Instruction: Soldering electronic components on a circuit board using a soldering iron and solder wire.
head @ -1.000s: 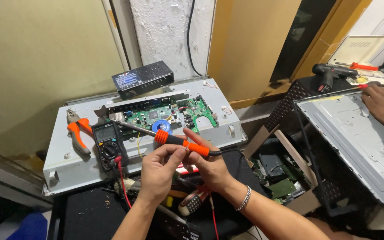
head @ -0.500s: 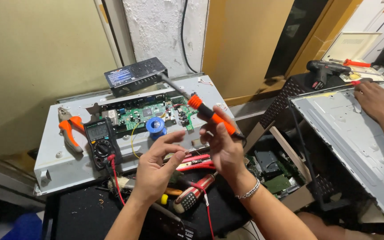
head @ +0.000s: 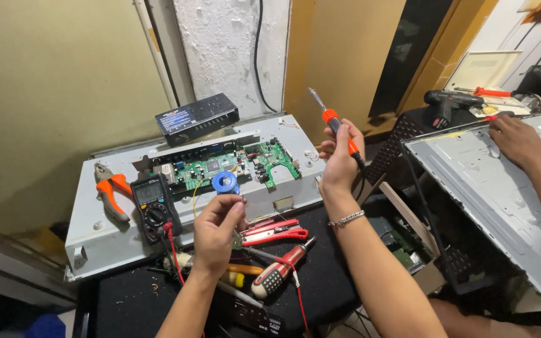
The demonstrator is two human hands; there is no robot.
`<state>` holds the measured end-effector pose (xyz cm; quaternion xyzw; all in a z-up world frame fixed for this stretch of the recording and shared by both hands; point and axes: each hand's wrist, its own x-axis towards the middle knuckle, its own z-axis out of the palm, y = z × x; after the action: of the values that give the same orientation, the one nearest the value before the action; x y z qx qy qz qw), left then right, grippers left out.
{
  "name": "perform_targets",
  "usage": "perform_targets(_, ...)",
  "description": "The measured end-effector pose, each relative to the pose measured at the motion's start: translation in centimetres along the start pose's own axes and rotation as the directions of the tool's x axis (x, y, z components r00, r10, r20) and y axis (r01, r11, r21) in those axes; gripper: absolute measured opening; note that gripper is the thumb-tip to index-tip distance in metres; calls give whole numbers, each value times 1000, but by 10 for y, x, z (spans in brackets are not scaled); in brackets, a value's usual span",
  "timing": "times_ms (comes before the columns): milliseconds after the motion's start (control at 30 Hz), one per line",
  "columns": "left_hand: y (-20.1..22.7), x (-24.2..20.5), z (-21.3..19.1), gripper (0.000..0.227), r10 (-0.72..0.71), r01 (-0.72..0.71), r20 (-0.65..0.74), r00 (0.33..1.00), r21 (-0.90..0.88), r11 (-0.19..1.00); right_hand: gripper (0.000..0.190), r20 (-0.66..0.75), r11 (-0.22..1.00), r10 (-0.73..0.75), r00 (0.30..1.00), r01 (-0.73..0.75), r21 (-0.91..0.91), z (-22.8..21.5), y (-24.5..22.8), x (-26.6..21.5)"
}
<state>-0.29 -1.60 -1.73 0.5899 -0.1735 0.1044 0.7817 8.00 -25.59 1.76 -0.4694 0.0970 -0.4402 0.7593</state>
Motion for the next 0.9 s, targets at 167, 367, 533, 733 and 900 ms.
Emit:
perform_targets(167, -1, 3, -3, 12, 33, -33, 9, 999, -19, 999, 35, 14, 989, -79, 997, 80, -128, -5, 24, 8)
perform_targets(367, 0, 4, 0, 11, 30, -31, -63, 998, -11, 999, 35, 84, 929, -173, 981, 191, -318, -28, 43, 20)
perform_targets(533, -4, 6, -2, 11, -9, 10, -137, 991, 6, 1000, 33, 91, 943, -167, 982, 186, -278, -32, 61, 23)
perform_targets(733, 2, 4, 2, 14, -92, 94, -175, 980, 1, 996, 31, 127, 897, -246, 961, 275, -346, -33, 58, 15)
perform_targets(900, 16, 1, 5, 23, -17, 30, -190, 982, 67, 997, 28, 138, 871, -279, 950, 311, -381, -31, 57, 10)
